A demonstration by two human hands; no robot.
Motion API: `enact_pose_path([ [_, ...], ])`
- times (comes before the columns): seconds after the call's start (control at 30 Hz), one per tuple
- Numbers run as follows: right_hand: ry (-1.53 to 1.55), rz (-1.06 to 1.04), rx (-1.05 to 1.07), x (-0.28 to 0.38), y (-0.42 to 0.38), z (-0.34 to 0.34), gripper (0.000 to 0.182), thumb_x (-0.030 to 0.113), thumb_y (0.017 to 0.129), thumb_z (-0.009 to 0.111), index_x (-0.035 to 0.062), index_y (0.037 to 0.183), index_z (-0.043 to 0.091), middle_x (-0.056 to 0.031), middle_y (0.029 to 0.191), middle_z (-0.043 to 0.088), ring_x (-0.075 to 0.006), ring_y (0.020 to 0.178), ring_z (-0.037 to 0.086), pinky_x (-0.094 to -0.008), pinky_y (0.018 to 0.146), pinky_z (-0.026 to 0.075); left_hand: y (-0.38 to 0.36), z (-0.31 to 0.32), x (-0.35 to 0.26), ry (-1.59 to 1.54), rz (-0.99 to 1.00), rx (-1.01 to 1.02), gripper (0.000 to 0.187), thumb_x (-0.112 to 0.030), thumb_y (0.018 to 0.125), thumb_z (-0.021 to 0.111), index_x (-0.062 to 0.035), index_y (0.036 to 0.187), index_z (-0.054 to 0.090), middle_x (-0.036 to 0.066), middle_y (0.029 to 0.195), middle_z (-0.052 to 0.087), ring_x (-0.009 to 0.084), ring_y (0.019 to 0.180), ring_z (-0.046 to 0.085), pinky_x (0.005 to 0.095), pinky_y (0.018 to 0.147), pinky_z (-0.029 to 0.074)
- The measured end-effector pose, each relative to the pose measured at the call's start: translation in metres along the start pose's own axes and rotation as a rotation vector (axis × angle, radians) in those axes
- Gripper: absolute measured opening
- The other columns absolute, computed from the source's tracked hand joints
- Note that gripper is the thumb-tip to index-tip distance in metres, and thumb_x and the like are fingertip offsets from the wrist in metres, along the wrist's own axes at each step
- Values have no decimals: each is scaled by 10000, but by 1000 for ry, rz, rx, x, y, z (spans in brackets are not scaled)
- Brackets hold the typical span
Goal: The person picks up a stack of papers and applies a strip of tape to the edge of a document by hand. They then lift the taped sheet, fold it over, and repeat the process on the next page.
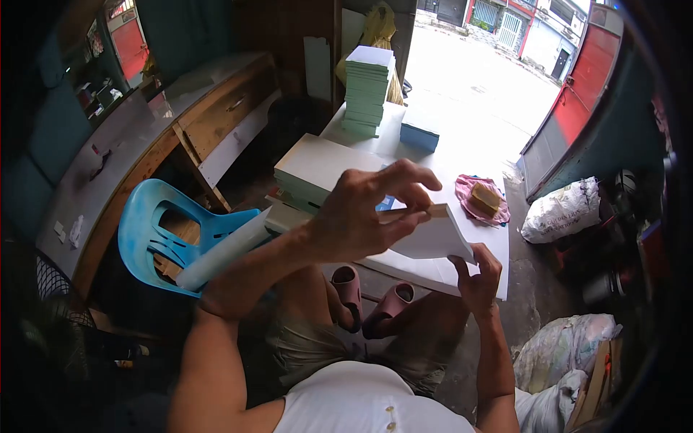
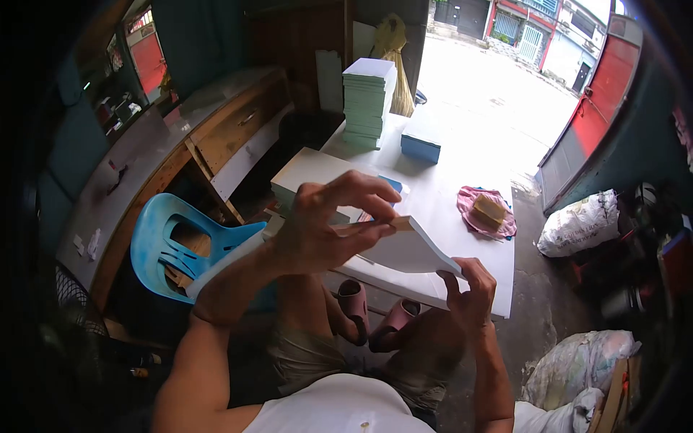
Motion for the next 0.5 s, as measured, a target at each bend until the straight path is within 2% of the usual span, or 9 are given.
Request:
enact_pose_path([
  [0.1, -103, -200, -126, 24, 64, -3, 180, 7, 845, 719, 25, 1015, 664, -139, 873, 693, -337, 809, 689, -395, 725, 535, 29, -55, 29, 34, -117, -41, 409, 32, 828, 760, -91, 1184, 600, 105, 992, 755, 181, 984, 734, 351, 920, 578],
  [0.17, -234, -270, -172, 43, 108, 7, 156, 26, 890, 673, 51, 1044, 681, -122, 888, 716, -298, 822, 702, -399, 732, 546, 38, -94, 65, 209, -3, -89, 358, -8, 910, 710, -115, 1232, 599, 68, 987, 752, 182, 1035, 715, 369, 943, 578],
  [0.2, -223, -246, -177, 51, 128, 15, 180, 30, 899, 659, 59, 1074, 685, -123, 896, 727, -287, 820, 704, -395, 733, 557, 41, -112, 85, 181, 8, -112, 370, -19, 906, 720, -111, 1245, 602, 85, 1059, 746, 179, 1054, 706, 375, 961, 575],
  [0.23, -280, -375, -235, 55, 146, 26, 206, 26, 903, 644, 68, 1100, 685, -113, 935, 736, -284, 837, 706, -391, 733, 567, 42, -130, 99, 179, -40, -117, 356, -2, 904, 714, -87, 1235, 612, 89, 1140, 727, 176, 1070, 698, 367, 1002, 555],
  [0.33, -378, -499, -317, 68, 176, 67, 319, -13, 830, 662, 89, 1132, 683, -76, 1038, 736, -256, 913, 709, -374, 735, 594, 24, -172, 137, 112, -75, -143, 343, 18, 915, 678, -50, 1246, 613, 100, 1173, 711, 182, 1088, 688, 353, 1041, 528],
  [0.4, -387, -525, -269, 71, 165, 106, 352, -11, 809, 686, 105, 1141, 680, -70, 1083, 721, -244, 969, 697, -375, 734, 597, -12, -176, 162, 47, -182, -122, 347, 44, 915, 620, -34, 1253, 612, 113, 1174, 709, 191, 1106, 680, 342, 1046, 521],
  [0.43, -351, -521, -176, 64, 149, 131, 362, -2, 795, 707, 106, 1140, 679, -80, 1101, 709, -254, 1005, 685, -389, 768, 592, -35, -176, 174, 18, -236, -113, 352, 58, 915, 591, -26, 1257, 612, 119, 1174, 708, 195, 1116, 677, 337, 1048, 517],
  [0.47, -315, -513, -77, 56, 127, 155, 374, 7, 782, 727, 107, 1139, 678, -90, 1119, 698, -263, 1040, 672, -403, 801, 587, -62, -171, 187, 154, -404, -81, 397, 70, 899, 516, -15, 1278, 597, 136, 1203, 695, 206, 1176, 647, 349, 1072, 492],
  [0.5, -229, -426, 117, 49, 102, 168, 406, 58, 766, 772, 91, 1154, 656, -108, 1188, 655, -305, 1121, 627, -445, 903, 553, -95, -164, 204, 177, -466, -49, 419, 77, 899, 498, -15, 1298, 585, 131, 1218, 688, 208, 1192, 635, 356, 1086, 475],
])
Point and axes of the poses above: each hand's wrist, its own y-axis towards the middle knuckle, its own z-axis out of the palm, x = y × z, the point moved 2 cm from there along y, towards the middle knuckle
